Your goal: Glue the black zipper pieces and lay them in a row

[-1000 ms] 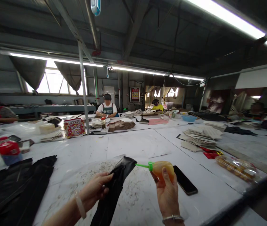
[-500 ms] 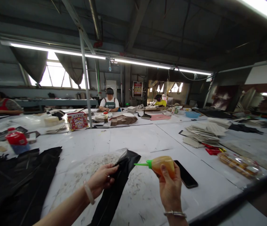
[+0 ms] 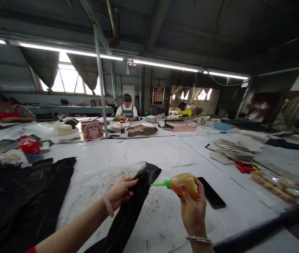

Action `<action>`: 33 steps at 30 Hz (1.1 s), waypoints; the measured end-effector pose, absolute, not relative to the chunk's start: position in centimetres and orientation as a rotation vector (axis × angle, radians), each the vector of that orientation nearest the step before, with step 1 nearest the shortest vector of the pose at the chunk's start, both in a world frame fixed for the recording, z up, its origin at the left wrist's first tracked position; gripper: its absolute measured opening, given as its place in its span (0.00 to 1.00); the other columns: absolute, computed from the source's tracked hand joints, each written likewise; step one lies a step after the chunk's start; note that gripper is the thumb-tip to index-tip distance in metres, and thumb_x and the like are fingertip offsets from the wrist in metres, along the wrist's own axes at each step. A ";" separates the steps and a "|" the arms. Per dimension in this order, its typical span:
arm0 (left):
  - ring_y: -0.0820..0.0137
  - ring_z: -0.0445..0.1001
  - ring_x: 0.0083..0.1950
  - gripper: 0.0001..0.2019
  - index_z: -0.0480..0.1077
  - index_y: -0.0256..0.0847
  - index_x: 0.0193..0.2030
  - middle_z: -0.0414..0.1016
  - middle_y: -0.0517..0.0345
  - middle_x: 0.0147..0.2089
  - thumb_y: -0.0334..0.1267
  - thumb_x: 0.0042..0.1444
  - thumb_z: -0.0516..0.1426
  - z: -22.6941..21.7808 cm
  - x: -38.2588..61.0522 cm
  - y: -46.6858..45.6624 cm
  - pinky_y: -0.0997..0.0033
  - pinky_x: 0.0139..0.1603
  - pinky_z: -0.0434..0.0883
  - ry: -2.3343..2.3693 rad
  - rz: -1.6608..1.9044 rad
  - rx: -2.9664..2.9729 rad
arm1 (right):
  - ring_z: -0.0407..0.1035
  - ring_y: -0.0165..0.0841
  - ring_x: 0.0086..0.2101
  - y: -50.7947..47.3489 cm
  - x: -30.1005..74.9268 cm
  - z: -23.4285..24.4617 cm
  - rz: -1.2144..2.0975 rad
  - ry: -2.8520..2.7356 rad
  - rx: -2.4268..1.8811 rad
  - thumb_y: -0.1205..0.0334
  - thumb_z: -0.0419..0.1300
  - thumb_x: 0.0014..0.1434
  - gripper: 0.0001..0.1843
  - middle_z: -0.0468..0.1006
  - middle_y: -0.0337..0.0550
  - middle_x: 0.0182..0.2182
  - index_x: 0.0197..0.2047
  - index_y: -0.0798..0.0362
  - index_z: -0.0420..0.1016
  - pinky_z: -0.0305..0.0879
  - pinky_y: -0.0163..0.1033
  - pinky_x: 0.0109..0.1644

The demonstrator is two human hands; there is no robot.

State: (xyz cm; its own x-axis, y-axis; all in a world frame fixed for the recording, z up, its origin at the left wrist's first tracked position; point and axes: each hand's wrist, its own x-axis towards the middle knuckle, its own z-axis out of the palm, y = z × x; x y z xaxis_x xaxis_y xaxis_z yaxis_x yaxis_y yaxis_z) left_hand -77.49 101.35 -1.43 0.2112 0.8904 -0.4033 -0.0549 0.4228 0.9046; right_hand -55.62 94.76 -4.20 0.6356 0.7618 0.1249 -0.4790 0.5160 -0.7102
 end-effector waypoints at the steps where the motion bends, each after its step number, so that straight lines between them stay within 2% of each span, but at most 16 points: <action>1: 0.83 0.61 0.16 0.17 0.63 0.39 0.33 0.64 0.69 0.23 0.40 0.46 0.67 -1.4 -77.4 101.3 0.86 0.13 0.50 1.185 0.810 0.906 | 0.73 0.35 0.37 94.8 -55.6 -4.2 0.769 -0.465 -0.694 0.54 0.76 0.41 0.34 0.77 0.40 0.39 0.50 0.49 0.69 0.74 0.40 0.38; 9: 0.83 0.61 0.16 0.11 0.65 0.37 0.35 0.66 0.67 0.23 0.37 0.51 0.64 -1.7 -76.9 101.3 0.85 0.12 0.51 1.205 0.843 0.882 | 0.72 0.39 0.43 95.3 -55.3 -5.8 0.688 -0.595 -0.807 0.51 0.74 0.44 0.35 0.76 0.42 0.43 0.54 0.46 0.67 0.71 0.49 0.49; 13: 0.83 0.60 0.16 0.10 0.64 0.37 0.34 0.65 0.67 0.23 0.36 0.52 0.63 -2.1 -77.0 101.6 0.85 0.12 0.51 1.199 0.848 0.876 | 0.72 0.39 0.44 95.2 -55.8 -6.8 0.689 -0.658 -0.819 0.53 0.74 0.46 0.35 0.75 0.42 0.47 0.55 0.46 0.66 0.72 0.47 0.48; 16: 0.83 0.59 0.16 0.11 0.64 0.38 0.33 0.65 0.67 0.22 0.36 0.51 0.63 -2.4 -77.1 102.1 0.85 0.12 0.50 1.209 0.848 0.866 | 0.73 0.38 0.41 95.2 -56.4 -7.1 0.807 -0.591 -0.797 0.55 0.75 0.43 0.33 0.77 0.41 0.43 0.52 0.47 0.68 0.73 0.44 0.43; 19: 0.83 0.60 0.16 0.11 0.63 0.39 0.34 0.66 0.66 0.24 0.38 0.53 0.62 -3.0 -77.4 103.3 0.84 0.14 0.52 1.275 0.847 0.921 | 0.74 0.37 0.34 95.3 -56.6 -7.3 1.127 -0.362 -0.703 0.52 0.74 0.43 0.27 0.79 0.39 0.35 0.44 0.49 0.71 0.73 0.42 0.36; 22: 0.83 0.61 0.18 0.08 0.63 0.39 0.36 0.68 0.63 0.29 0.40 0.59 0.57 -3.9 -78.5 105.4 0.83 0.16 0.56 1.424 0.817 1.061 | 0.72 0.34 0.27 95.3 -56.4 -8.0 1.416 -0.137 -0.621 0.46 0.69 0.48 0.20 0.78 0.39 0.29 0.38 0.50 0.73 0.69 0.39 0.28; 25: 0.81 0.66 0.21 0.07 0.65 0.38 0.41 0.72 0.57 0.35 0.40 0.61 0.56 -5.2 -80.8 107.4 0.80 0.20 0.60 1.569 0.777 1.102 | 0.66 0.30 0.21 95.0 -56.0 -9.1 1.511 -0.120 -0.599 0.45 0.62 0.55 0.16 0.76 0.40 0.24 0.34 0.50 0.74 0.61 0.34 0.22; 27: 0.76 0.71 0.26 0.14 0.66 0.37 0.46 0.74 0.50 0.42 0.42 0.57 0.59 -6.2 -83.1 108.0 0.77 0.23 0.64 1.692 0.742 1.143 | 0.64 0.30 0.20 94.6 -55.7 -9.9 1.507 -0.144 -0.612 0.46 0.61 0.56 0.15 0.77 0.41 0.24 0.34 0.50 0.75 0.61 0.34 0.22; 30: 0.65 0.76 0.38 0.30 0.65 0.38 0.52 0.73 0.43 0.52 0.46 0.45 0.68 -7.7 -86.5 106.9 0.71 0.32 0.68 1.848 0.671 1.281 | 0.66 0.31 0.22 94.1 -55.1 -11.3 1.535 -0.137 -0.656 0.42 0.59 0.57 0.17 0.80 0.45 0.29 0.37 0.48 0.76 0.64 0.36 0.24; 33: 0.54 0.73 0.51 0.37 0.69 0.38 0.49 0.75 0.45 0.49 0.48 0.30 0.72 -8.8 -88.4 103.9 0.66 0.44 0.68 1.904 0.569 1.438 | 0.66 0.31 0.22 93.6 -54.5 -13.0 1.602 -0.116 -0.695 0.38 0.62 0.54 0.22 0.81 0.50 0.33 0.40 0.47 0.77 0.65 0.36 0.23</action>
